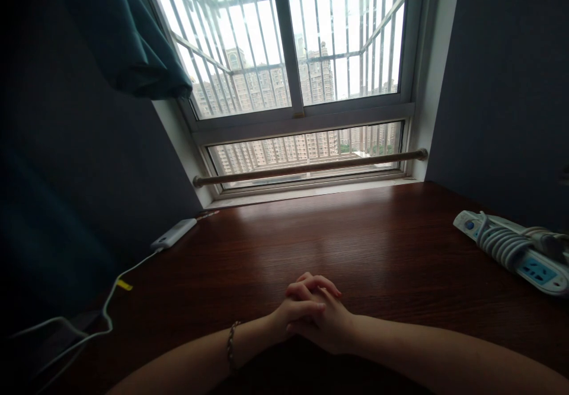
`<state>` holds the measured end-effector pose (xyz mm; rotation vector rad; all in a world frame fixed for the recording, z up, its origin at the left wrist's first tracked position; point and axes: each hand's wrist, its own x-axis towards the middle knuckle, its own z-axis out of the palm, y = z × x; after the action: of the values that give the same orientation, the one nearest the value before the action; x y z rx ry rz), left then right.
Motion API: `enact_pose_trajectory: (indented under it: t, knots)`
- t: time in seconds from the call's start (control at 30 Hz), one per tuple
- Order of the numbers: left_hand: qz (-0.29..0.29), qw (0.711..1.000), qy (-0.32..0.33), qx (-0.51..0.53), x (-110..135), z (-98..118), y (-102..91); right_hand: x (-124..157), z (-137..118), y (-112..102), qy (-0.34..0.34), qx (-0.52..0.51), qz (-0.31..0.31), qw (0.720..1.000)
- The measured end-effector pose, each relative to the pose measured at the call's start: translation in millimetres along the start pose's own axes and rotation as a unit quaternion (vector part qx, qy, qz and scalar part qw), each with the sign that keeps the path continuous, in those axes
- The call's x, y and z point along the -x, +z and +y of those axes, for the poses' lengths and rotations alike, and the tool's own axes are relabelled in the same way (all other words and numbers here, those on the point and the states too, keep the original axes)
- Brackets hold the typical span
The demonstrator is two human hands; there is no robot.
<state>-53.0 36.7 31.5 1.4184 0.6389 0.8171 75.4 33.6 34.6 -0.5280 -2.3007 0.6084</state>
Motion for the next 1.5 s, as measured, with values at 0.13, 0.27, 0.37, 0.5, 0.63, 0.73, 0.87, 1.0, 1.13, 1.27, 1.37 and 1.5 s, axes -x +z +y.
enact_pose_trajectory:
  t: [0.13, 0.27, 0.37, 0.5, 0.63, 0.73, 0.87, 1.0, 1.13, 1.27, 1.37, 1.5]
  knots:
    - [-0.003, 1.000, -0.022, 0.000, -3, -6, -3.3, 1, 2, 0, -0.007, 0.003, -0.003, 1.000]
    - [0.010, 1.000, -0.027, 0.007, -4, -2, -0.9, 1, 2, 0, -0.008, 0.000, 0.004, 1.000]
    - [-0.007, 0.999, -0.034, 0.024, -4, 1, 0.7, 1, 2, 1, -0.007, -0.001, 0.004, 1.000]
    - [-0.005, 0.999, -0.041, 0.032, -3, 2, 1.7, 1, 1, 1, -0.002, -0.006, -0.002, 1.000]
    - [0.001, 0.998, -0.049, 0.050, -3, 5, 3.5, 1, 0, 0, 0.003, -0.005, -0.003, 1.000]
    - [-0.007, 0.998, -0.044, 0.050, -2, 7, 3.4, 0, -1, -2, 0.003, -0.002, -0.002, 1.000]
    - [-0.003, 1.000, -0.023, 0.011, -2, 3, 0.2, -1, -1, -2, -0.001, -0.005, -0.004, 1.000]
    - [0.001, 1.000, 0.002, -0.021, -2, -6, -3.3, -1, 0, 0, -0.006, 0.000, 0.003, 1.000]
    - [-0.007, 0.999, 0.009, -0.031, -4, -12, -6.0, 0, 0, 0, -0.001, -0.005, 0.001, 1.000]
    - [-0.019, 0.999, 0.003, -0.036, -4, -10, -6.4, -1, -1, -2, 0.006, -0.004, -0.001, 1.000]
    - [-0.026, 0.999, -0.010, -0.034, -4, -7, -4.7, -2, -2, -3, 0.001, -0.001, -0.002, 1.000]
    - [-0.017, 0.999, -0.013, -0.036, -4, -7, -4.1, -2, -1, -2, 0.007, -0.005, 0.000, 1.000]
